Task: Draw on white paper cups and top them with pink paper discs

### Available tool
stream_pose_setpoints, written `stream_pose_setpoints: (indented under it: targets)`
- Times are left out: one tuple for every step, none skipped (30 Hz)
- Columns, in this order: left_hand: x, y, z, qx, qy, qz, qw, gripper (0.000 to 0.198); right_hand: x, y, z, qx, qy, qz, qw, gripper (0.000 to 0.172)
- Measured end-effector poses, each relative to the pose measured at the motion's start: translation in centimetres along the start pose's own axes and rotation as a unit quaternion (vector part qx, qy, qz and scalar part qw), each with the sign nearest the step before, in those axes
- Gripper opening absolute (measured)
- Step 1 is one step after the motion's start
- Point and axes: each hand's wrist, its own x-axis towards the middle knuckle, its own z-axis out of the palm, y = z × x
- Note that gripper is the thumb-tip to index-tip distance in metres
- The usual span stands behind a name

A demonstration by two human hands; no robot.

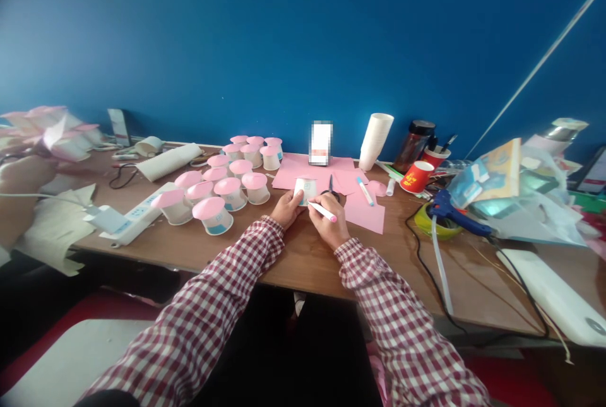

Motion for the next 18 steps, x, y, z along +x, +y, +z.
stream_pose_setpoints:
  targets:
    - [0.00,0.04,0.05,-0.009,-0.003,-0.001,1.000,0.043,0.02,-0.03,0.00,0.002,-0.001,0.005,1.000,0.007]
    - [-0.01,0.08,0.09,-0.018,-0.006,-0.003,1.000,0.043,0.04,-0.07,-0.01,0.005,-0.001,0.013,1.000,0.007]
    - [-0.01,0.11,0.14,-0.025,-0.007,-0.005,1.000,0.043,0.07,-0.13,-0.04,0.008,-0.001,0.019,1.000,0.006]
    - [-0.02,0.14,0.17,-0.030,-0.007,-0.007,0.999,0.043,0.10,-0.18,-0.07,0.011,-0.001,0.023,1.000,0.005]
    - [-0.04,0.17,0.20,-0.033,-0.005,-0.010,0.999,0.044,0.13,-0.24,-0.12,0.012,-0.001,0.024,1.000,0.005]
    - [-0.05,0.18,0.21,-0.035,-0.001,-0.012,0.999,0.043,0.16,-0.29,-0.16,0.012,-0.002,0.024,1.000,0.005]
    - [-0.07,0.20,0.22,-0.036,0.001,-0.015,0.999,0.043,0.19,-0.34,-0.20,0.011,-0.003,0.024,1.000,0.005]
    - [-0.09,0.21,0.23,-0.037,0.003,-0.018,0.999,0.043,0.20,-0.37,-0.24,0.011,-0.004,0.024,1.000,0.005]
    - [-0.12,0.22,0.23,-0.038,0.002,-0.019,0.999,0.042,0.21,-0.38,-0.27,0.011,-0.005,0.025,1.000,0.005]
    - [-0.14,0.23,0.23,-0.036,0.001,-0.019,0.999,0.042,0.22,-0.39,-0.29,0.012,-0.007,0.027,1.000,0.006]
    - [-0.16,0.25,0.24,-0.033,0.001,-0.018,0.999,0.042,0.21,-0.38,-0.30,0.013,-0.008,0.028,0.999,0.006]
    - [-0.17,0.27,0.25,-0.030,0.001,-0.018,0.999,0.041,0.20,-0.37,-0.30,0.015,-0.007,0.030,0.999,0.007]
    - [-0.18,0.29,0.26,-0.029,0.001,-0.017,0.999,0.041,0.18,-0.36,-0.30,0.015,-0.005,0.032,0.999,0.008]
    - [-0.19,0.31,0.27,-0.030,0.000,-0.016,0.999,0.041,0.16,-0.34,-0.29,0.015,-0.002,0.034,0.999,0.009]
    - [-0.18,0.32,0.28,-0.031,0.000,-0.015,0.999,0.041,0.14,-0.32,-0.28,0.014,0.001,0.036,0.999,0.010]
    - [-0.18,0.32,0.29,-0.031,0.000,-0.013,0.999,0.041,0.13,-0.32,-0.27,0.013,0.003,0.038,0.999,0.010]
    - [-0.16,0.31,0.28,-0.029,0.001,-0.010,1.000,0.041,0.12,-0.32,-0.27,0.013,0.003,0.041,0.999,0.011]
    - [-0.14,0.28,0.27,-0.022,0.004,-0.008,1.000,0.041,0.11,-0.33,-0.27,0.014,0.003,0.043,0.999,0.011]
